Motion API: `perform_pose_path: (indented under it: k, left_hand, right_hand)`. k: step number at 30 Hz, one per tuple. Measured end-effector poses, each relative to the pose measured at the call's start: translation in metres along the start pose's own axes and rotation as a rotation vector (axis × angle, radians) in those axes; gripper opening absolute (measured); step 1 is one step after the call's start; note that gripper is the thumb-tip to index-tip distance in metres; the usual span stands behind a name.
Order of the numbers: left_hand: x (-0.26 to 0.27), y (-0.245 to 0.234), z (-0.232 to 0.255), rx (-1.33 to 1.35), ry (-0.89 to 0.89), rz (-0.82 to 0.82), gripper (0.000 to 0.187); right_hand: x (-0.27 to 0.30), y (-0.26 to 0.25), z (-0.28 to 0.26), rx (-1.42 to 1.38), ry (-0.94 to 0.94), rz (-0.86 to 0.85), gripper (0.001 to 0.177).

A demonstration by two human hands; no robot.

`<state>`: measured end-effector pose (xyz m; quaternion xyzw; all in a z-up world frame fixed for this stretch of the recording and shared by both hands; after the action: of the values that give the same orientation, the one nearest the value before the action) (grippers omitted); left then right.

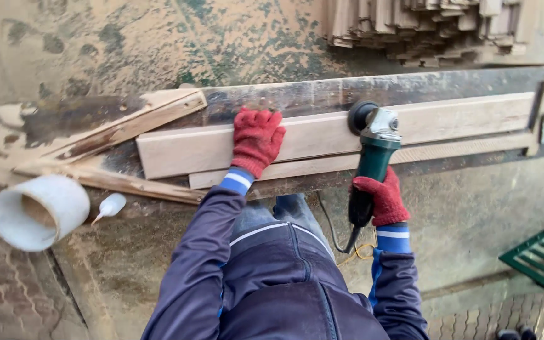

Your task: Sanding a wooden plank using an angle grinder fitted with a sanding disc.

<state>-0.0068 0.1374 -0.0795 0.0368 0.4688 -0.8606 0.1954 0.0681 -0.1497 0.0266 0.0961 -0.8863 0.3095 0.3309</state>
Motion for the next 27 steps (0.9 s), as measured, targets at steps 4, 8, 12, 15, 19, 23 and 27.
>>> perform_pose_path:
  k: [4,8,12,15,19,23,27]
  left_hand:
    - [0.002,0.013,-0.004,0.007,0.052,-0.044,0.037]
    - [0.020,0.024,-0.036,0.053,0.080,-0.081,0.040]
    - [0.035,-0.073,-0.067,-0.174,0.043,0.024,0.045]
    - [0.079,-0.083,-0.128,-0.280,0.107,0.111,0.040]
    - [0.085,-0.067,-0.149,-0.235,0.175,0.139,0.041]
    - [0.083,-0.073,-0.145,-0.225,0.130,0.105,0.037]
    - [0.082,-0.074,-0.140,-0.253,0.103,0.071,0.040]
  right_hand:
    - [0.019,-0.001,0.002,-0.080,0.054,0.057,0.052]
    - [0.013,-0.003,0.030,-0.213,0.094,0.039,0.052]
    - [0.012,-0.010,0.031,-0.310,0.094,0.061,0.051]
    - [0.003,-0.009,0.037,-0.274,0.060,0.046,0.052]
    - [0.025,0.026,0.006,-0.221,0.018,0.018,0.055]
    - [0.057,0.071,-0.015,-0.084,0.021,-0.065,0.062]
    - [0.079,0.106,-0.013,0.044,0.034,-0.201,0.075]
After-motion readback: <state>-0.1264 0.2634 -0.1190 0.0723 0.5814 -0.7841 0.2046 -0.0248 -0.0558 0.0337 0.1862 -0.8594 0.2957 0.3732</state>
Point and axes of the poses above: each hand's wrist, its own x-axis away from the middle knuckle, its own y-axis out of the palm, z = x × y, the point moved 1 cm from there along -x, towards the middle knuckle, and after that the axes turned 11 degrees about x, right-handed, at the moved point
